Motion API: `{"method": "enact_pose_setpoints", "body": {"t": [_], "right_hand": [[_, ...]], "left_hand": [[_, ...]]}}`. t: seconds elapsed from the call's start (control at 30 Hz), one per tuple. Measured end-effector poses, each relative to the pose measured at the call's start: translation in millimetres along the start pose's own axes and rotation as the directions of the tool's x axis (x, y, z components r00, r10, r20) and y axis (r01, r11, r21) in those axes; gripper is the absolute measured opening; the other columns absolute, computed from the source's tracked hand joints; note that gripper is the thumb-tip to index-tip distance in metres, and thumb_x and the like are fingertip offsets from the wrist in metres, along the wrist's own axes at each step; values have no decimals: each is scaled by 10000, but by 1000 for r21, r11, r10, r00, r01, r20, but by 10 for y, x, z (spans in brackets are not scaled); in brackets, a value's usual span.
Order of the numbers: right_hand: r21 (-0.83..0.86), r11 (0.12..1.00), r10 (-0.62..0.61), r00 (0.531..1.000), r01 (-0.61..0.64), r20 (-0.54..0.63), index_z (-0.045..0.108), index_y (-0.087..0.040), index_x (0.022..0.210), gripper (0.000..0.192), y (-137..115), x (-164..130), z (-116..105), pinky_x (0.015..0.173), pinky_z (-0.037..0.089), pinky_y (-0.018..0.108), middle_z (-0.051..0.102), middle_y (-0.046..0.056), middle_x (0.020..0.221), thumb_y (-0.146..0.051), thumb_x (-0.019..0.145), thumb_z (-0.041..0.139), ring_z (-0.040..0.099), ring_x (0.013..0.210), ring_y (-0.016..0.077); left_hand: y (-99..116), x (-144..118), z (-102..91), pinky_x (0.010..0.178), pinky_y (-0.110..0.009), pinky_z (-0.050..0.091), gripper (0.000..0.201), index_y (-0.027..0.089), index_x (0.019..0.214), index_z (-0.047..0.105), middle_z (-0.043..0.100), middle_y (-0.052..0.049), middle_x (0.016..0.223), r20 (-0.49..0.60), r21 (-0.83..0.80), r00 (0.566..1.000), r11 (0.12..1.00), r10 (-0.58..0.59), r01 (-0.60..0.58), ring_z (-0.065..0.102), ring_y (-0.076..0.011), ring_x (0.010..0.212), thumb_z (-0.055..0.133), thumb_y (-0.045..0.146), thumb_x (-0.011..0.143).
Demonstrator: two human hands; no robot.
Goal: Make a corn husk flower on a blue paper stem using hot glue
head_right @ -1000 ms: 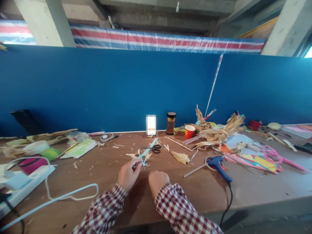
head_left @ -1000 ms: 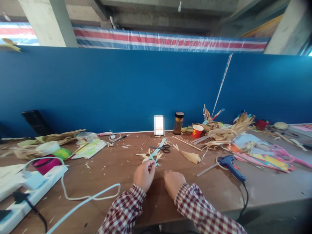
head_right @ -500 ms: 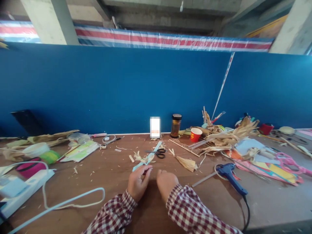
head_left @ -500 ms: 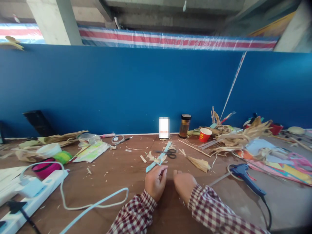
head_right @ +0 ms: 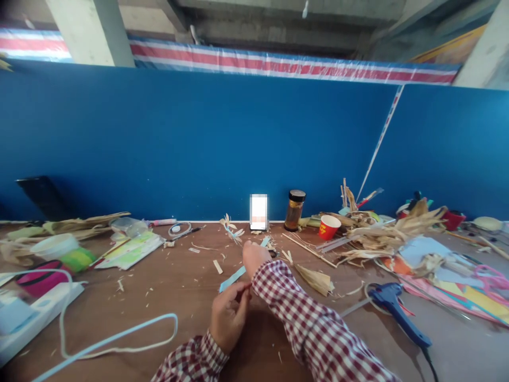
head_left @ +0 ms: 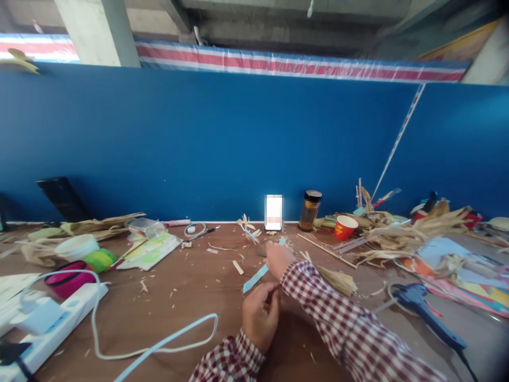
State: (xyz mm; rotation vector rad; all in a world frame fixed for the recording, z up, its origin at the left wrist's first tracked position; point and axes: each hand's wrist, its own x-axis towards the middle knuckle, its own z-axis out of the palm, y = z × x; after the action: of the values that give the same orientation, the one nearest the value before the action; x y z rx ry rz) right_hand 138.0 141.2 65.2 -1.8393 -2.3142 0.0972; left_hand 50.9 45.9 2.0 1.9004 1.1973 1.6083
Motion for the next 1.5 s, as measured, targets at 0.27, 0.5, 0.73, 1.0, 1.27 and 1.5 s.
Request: {"method": "enact_pose_setpoints", "body": {"t": [0.27, 0.5, 0.73, 1.0, 1.27, 1.5], "right_hand": [[413, 895, -196, 980, 167, 29, 605, -184, 903, 161, -246, 210, 246, 643, 466, 201, 683, 21, 794, -188, 833, 459, 641, 711, 114], [986, -114, 63, 989, -125, 132, 593, -175, 761, 231, -22, -307, 174, 554, 461, 240, 632, 32, 739, -366, 828, 483, 580, 595, 115], [804, -581, -31, 990, -128, 136, 632, -132, 820, 295, 22, -707, 174, 688, 462, 241, 650, 63, 800, -416, 793, 559, 601, 728, 128], [993, -115, 11, 1000, -15, 17, 592, -166, 836, 336, 102, -741, 283, 630, 493, 287, 640, 56, 741, -460, 848, 428, 606, 629, 150], [781, 622, 347, 874, 57, -341, 544, -189, 944, 252, 728, -728, -80, 702, 490, 266, 653, 80, 877, -376, 868, 392, 615, 759, 172], [471, 882, 210, 893, 2, -397, 573, -199, 944, 226, 975, -842, -345, 699, 456, 254, 647, 38, 893, -348, 859, 427, 598, 751, 149]], "left_hand": [[-159, 71, -38, 763, -303, 492, 259, 150, 1066, 545, 648, -97, 942, -154, -82, 976, 986, -154, 143, 622, -191, 854, 474, 215, 826], [-143, 160, 8, 692, -315, 519, 391, 162, 1143, 471, 624, -109, 989, -143, -350, 879, 854, -455, 385, 628, -191, 815, 524, 356, 808], [-49, 174, -26, 734, -369, 525, 454, 167, 1121, 551, 609, -118, 1132, 346, -537, 822, 623, -452, 568, 591, -266, 987, 569, 440, 758], [-170, 87, 121, 653, -304, 508, 330, 135, 869, 602, 672, -68, 775, 374, -405, 824, 724, -427, 559, 626, -193, 728, 634, 418, 702], [-124, -52, 77, 465, -216, 407, 270, 160, 665, 650, 616, -20, 546, 445, -57, 856, 946, -263, 320, 540, -123, 480, 601, 415, 741], [-22, -19, 63, 554, -215, 447, 311, 186, 868, 677, 638, -22, 596, 422, 120, 904, 993, -69, 20, 579, -125, 535, 388, 298, 890]]}}
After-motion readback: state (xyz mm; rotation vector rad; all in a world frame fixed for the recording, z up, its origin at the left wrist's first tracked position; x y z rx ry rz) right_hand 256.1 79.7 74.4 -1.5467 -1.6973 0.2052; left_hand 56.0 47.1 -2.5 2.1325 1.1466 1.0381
